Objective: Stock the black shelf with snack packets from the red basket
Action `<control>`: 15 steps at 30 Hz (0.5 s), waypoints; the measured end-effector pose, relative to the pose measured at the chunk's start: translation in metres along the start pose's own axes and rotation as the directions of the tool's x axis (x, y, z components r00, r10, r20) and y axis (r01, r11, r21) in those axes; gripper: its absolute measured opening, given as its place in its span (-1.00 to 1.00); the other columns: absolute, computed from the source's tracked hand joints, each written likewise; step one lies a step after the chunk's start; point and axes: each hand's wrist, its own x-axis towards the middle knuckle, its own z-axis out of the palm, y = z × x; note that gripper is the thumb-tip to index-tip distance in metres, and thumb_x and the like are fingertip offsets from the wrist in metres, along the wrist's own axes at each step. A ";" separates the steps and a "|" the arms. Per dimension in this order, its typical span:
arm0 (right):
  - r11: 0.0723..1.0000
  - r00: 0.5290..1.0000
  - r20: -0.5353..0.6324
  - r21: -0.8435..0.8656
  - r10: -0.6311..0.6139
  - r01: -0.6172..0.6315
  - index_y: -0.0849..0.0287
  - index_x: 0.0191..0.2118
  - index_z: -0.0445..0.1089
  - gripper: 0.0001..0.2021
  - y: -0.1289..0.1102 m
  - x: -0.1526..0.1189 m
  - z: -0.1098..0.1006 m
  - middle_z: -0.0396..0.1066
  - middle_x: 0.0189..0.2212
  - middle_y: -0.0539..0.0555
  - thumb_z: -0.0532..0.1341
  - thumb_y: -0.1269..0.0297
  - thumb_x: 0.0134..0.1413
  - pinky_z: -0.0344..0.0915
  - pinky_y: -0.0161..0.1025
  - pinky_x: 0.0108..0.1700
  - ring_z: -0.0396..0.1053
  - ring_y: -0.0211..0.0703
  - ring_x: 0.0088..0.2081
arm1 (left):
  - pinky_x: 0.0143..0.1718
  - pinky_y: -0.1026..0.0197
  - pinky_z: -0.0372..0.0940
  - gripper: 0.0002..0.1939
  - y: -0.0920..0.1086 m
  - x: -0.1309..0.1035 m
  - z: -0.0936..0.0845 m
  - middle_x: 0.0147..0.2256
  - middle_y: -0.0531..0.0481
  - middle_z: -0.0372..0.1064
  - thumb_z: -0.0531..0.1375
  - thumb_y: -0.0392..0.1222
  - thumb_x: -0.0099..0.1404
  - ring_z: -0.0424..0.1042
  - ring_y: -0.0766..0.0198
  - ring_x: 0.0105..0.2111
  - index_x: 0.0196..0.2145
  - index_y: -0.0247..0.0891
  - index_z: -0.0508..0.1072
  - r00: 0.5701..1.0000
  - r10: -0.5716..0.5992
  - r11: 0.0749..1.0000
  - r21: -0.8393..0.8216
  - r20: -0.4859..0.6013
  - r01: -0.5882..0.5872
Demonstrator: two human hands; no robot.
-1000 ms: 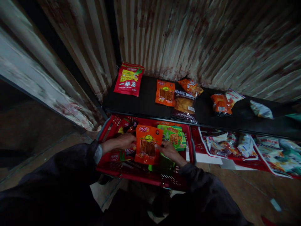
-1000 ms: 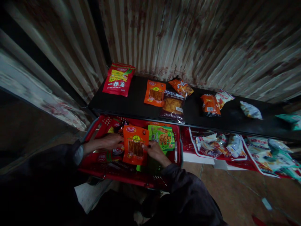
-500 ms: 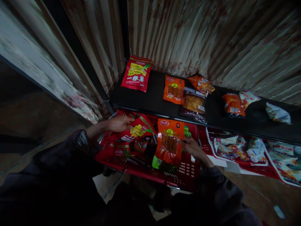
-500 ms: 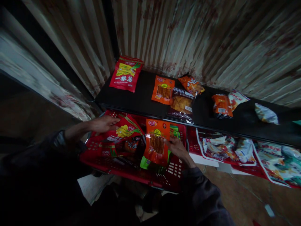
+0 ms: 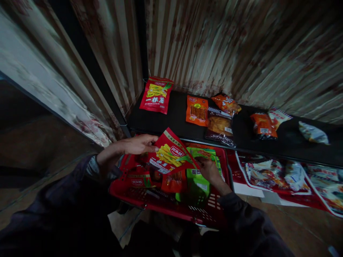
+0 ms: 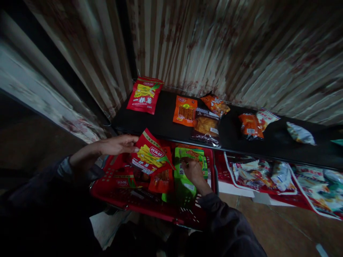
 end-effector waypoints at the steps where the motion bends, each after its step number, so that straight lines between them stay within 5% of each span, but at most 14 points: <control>1: 0.999 1.000 -0.004 0.040 -0.001 0.001 0.13 -0.21 0.52 -0.75 -0.001 0.001 -0.002 0.57 -0.33 0.15 0.14 0.22 0.08 0.37 -0.12 -0.23 0.51 0.01 -0.32 | -0.19 0.18 0.35 -0.80 0.000 0.001 0.001 -0.28 -0.04 0.56 0.34 -0.24 0.09 0.51 0.18 -0.28 -0.28 -0.27 0.53 1.000 0.016 0.999 -0.028 0.000 -0.016; 4: 0.920 0.984 0.148 0.390 -0.095 0.030 0.11 -0.11 0.49 -0.71 -0.009 -0.002 -0.005 0.57 -0.22 0.11 0.21 0.12 0.08 0.41 -0.09 -0.13 0.50 -0.03 -0.24 | -0.13 0.14 0.35 -0.74 0.001 0.006 0.007 -0.23 -0.08 0.56 0.35 -0.21 0.11 0.51 0.14 -0.21 -0.21 -0.29 0.53 0.998 0.063 0.991 -0.119 -0.013 -0.064; 7: 0.704 0.928 0.236 0.709 -0.287 0.038 0.06 0.07 0.39 -0.52 -0.023 -0.008 -0.005 0.48 0.02 0.08 0.34 0.08 0.00 0.34 -0.07 0.08 0.42 -0.05 0.01 | -0.08 0.09 0.35 -0.66 0.003 0.011 0.015 -0.19 -0.11 0.55 0.35 -0.19 0.11 0.51 0.13 -0.18 -0.13 -0.30 0.51 0.995 0.094 0.962 -0.254 -0.029 -0.099; 15: 0.398 0.882 0.377 0.883 -0.281 -0.250 0.11 -0.12 0.52 -0.60 -0.038 -0.029 -0.002 0.56 -0.13 0.11 0.42 0.06 -0.09 0.30 0.07 0.14 0.49 -0.01 -0.06 | -0.05 0.04 0.36 -0.71 0.009 0.020 0.034 -0.27 -0.07 0.56 0.38 -0.24 0.02 0.54 0.12 -0.21 -0.26 -0.32 0.50 0.960 0.082 0.882 -0.429 -0.268 -0.196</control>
